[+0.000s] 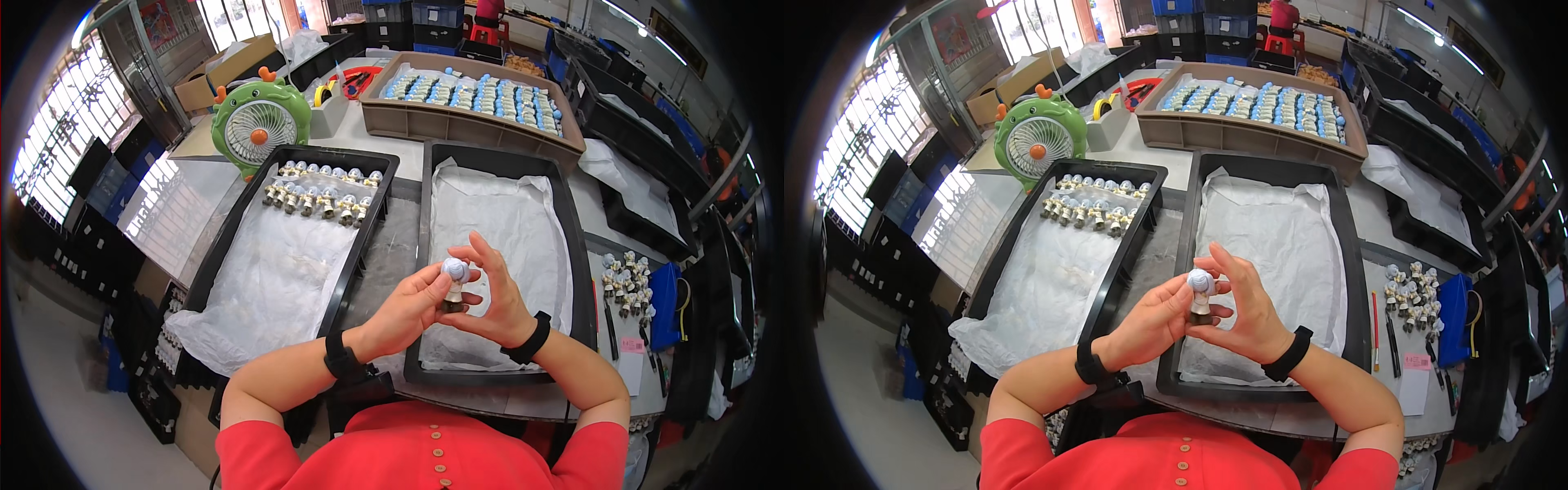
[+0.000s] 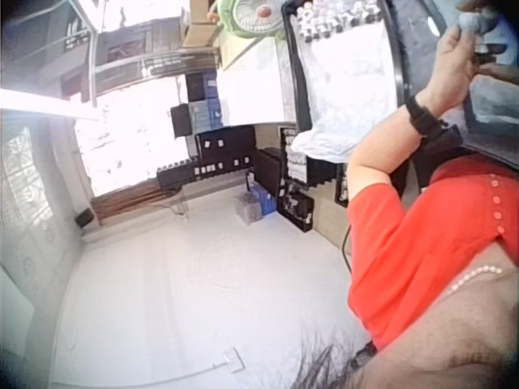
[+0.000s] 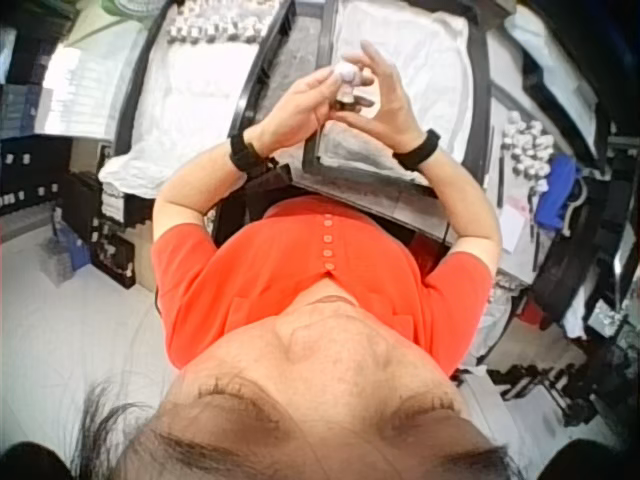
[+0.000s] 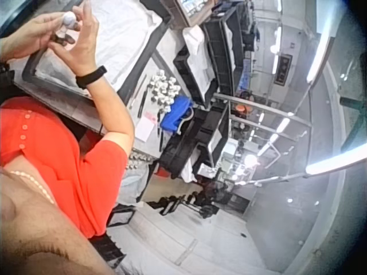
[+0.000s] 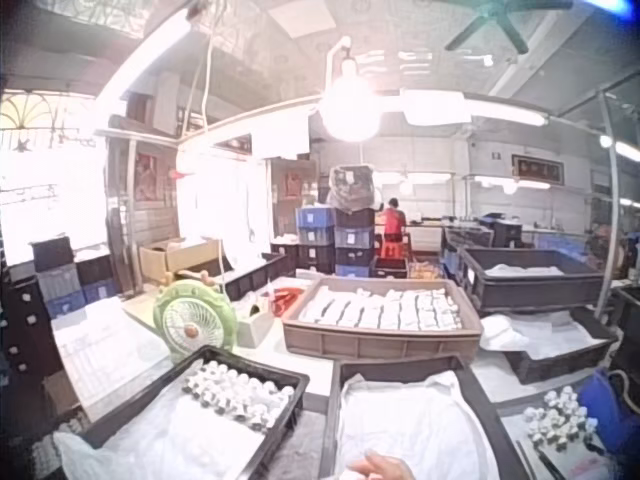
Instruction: The person assembles small figurines by hand, picking up individual pieces from a tray and attaching them to bases. The person handles the figurines one at a time, inspecting them and placing them into a black tray lined with white tissue paper. The task involves repetitive pick-and-place actions in a workshop setting.
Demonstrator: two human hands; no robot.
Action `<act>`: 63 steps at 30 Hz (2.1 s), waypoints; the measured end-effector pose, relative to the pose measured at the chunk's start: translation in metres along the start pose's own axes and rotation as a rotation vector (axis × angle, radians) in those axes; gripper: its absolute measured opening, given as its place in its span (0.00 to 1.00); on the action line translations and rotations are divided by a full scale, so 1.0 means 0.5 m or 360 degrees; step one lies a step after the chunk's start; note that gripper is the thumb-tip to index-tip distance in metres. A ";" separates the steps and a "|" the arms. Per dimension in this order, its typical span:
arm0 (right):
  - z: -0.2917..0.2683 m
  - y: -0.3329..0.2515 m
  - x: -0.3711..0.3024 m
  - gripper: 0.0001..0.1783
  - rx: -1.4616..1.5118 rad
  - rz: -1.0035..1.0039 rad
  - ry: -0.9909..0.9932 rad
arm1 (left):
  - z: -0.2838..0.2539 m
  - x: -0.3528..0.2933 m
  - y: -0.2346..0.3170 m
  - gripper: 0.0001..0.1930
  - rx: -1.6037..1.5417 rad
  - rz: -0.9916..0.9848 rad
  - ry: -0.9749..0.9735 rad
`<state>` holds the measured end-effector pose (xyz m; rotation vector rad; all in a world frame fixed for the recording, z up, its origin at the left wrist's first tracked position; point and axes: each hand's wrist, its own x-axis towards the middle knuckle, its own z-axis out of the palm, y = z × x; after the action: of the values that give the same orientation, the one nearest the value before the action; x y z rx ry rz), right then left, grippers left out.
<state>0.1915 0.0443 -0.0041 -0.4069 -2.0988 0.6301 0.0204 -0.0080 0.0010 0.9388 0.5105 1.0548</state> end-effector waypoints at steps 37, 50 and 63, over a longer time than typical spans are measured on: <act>-0.144 -0.030 0.034 0.34 -0.0094 0.0288 -0.0613 | 0.005 -0.006 0.008 0.21 0.0729 -0.0154 0.0145; -0.179 0.074 -0.127 0.24 -0.1294 0.0996 -0.2090 | 0.020 0.095 -0.018 0.21 0.2970 -0.0520 -0.0484; -0.194 0.104 -0.141 0.21 -0.1087 0.0993 -0.1807 | -0.028 0.109 -0.044 0.22 0.3170 -0.0407 -0.0832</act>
<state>0.3140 0.0793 -0.0338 -1.3695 -3.3057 0.5041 0.0444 0.0425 -0.0211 2.6310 1.1706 -0.3454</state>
